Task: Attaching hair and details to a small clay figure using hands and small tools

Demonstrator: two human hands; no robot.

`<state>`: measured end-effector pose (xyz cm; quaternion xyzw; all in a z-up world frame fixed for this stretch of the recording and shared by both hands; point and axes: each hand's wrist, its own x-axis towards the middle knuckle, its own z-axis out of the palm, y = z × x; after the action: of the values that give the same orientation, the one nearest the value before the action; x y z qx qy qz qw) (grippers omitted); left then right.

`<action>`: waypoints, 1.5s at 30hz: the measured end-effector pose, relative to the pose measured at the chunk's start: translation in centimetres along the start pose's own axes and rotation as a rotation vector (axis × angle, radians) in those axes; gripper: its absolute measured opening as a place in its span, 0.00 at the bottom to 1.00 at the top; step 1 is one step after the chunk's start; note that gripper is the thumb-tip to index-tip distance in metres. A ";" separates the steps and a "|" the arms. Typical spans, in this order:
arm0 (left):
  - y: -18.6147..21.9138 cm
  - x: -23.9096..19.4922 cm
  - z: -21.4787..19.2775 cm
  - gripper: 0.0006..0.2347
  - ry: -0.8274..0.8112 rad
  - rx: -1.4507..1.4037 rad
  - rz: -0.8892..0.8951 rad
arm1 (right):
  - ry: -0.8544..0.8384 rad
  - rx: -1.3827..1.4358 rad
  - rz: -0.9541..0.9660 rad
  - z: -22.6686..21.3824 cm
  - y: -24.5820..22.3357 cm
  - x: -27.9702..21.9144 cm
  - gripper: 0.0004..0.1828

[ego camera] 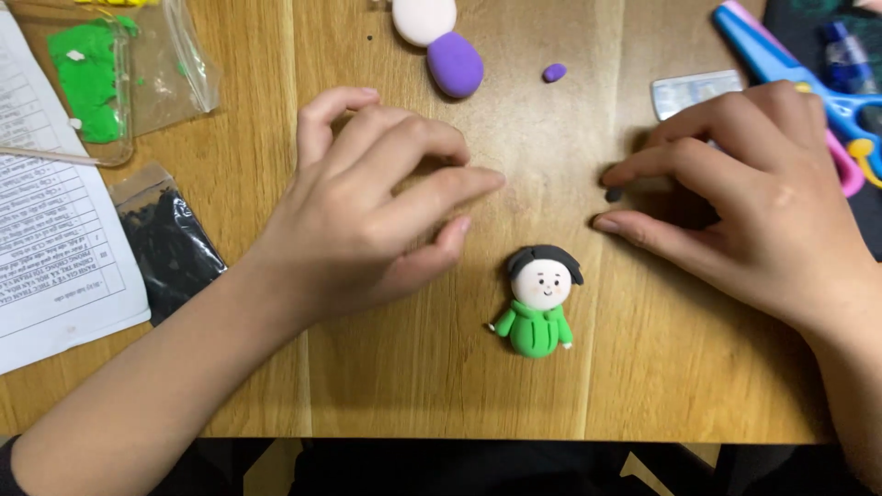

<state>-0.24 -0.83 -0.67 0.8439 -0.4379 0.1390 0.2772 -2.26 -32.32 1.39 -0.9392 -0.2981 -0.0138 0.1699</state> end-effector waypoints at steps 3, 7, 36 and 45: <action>0.0 -0.1 -0.1 0.08 -0.022 0.045 0.006 | -0.028 -0.007 -0.015 -1.4 0.4 0.0 0.25; 0.1 -0.4 -0.1 0.11 -0.073 0.043 -0.012 | -0.030 0.031 0.050 -4.5 2.2 -1.7 0.29; 0.2 -0.3 0.1 0.09 0.003 0.051 0.031 | -0.023 -0.323 0.053 -2.6 6.7 -1.1 0.34; 0.1 -0.2 0.0 0.07 -0.006 0.027 0.031 | 0.029 -0.375 0.020 -1.7 7.0 -1.7 0.32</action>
<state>-0.49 -0.77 -0.76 0.8410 -0.4500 0.1467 0.2622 0.44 -39.13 0.58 -0.9570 -0.2785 -0.0812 -0.0037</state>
